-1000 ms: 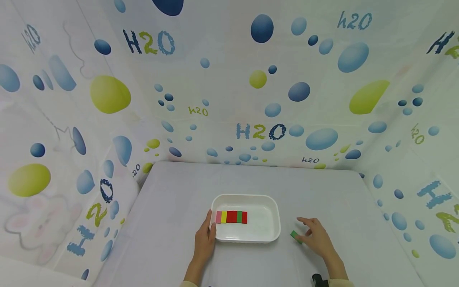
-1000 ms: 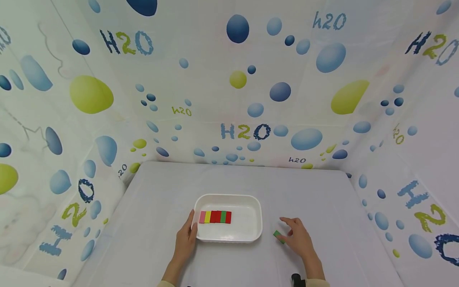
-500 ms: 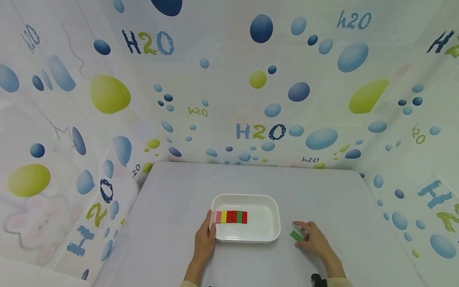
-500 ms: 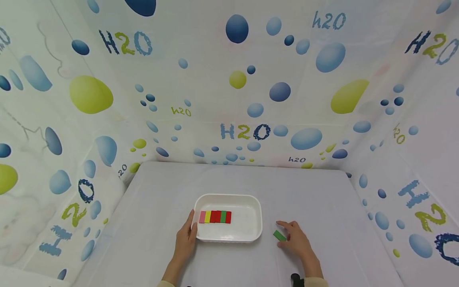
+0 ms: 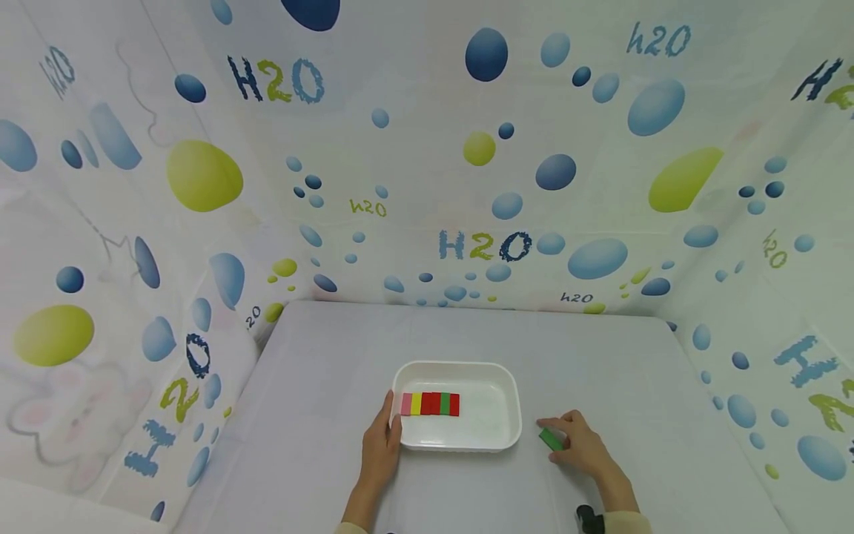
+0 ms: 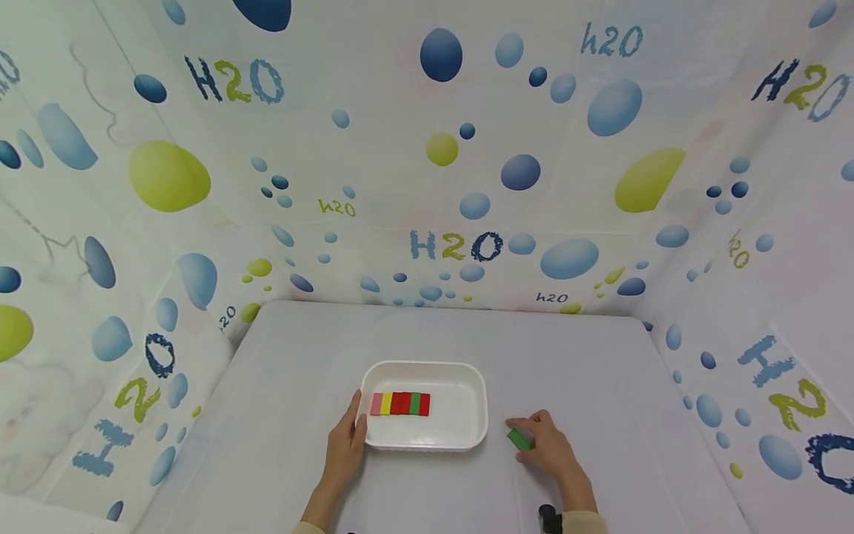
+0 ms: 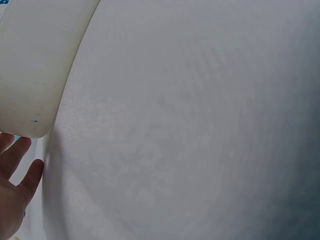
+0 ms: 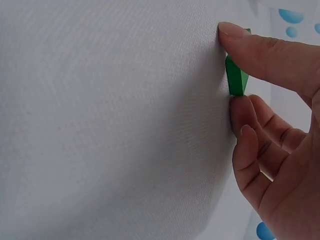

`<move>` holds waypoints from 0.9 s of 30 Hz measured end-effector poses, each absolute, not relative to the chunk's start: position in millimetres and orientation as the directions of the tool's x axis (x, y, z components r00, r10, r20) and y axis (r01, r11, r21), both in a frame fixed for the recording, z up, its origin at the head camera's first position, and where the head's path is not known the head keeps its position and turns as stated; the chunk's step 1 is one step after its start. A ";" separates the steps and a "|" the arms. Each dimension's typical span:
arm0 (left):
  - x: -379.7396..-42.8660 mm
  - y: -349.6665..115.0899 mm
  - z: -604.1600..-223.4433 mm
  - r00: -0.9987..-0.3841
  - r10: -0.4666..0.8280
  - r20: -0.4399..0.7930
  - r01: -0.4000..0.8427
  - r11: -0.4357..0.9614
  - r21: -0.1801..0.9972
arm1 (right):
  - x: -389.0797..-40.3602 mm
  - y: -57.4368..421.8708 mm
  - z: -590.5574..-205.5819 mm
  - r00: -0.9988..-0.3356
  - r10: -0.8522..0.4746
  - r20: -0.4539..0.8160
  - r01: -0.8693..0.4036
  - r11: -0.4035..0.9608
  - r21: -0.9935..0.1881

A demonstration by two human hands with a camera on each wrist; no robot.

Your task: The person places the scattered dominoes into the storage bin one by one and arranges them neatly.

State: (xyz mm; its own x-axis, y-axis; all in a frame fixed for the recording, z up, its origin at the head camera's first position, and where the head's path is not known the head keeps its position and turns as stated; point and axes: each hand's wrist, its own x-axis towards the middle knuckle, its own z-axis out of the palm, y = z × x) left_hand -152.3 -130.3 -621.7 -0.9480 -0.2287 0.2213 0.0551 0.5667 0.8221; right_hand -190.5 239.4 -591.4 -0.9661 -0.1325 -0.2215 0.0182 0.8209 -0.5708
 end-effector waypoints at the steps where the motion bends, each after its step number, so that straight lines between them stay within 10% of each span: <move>1: -152.2 -130.3 -621.6 -0.948 -0.228 0.221 0.056 0.564 0.824 | -190.4 239.1 -591.3 -0.967 -0.130 -0.219 0.019 0.822 -0.570; 27: -152.5 -129.6 -622.5 -0.947 -0.231 0.223 0.057 0.563 0.824 | -189.3 239.6 -605.2 -0.987 -0.094 -0.132 0.005 0.797 -0.604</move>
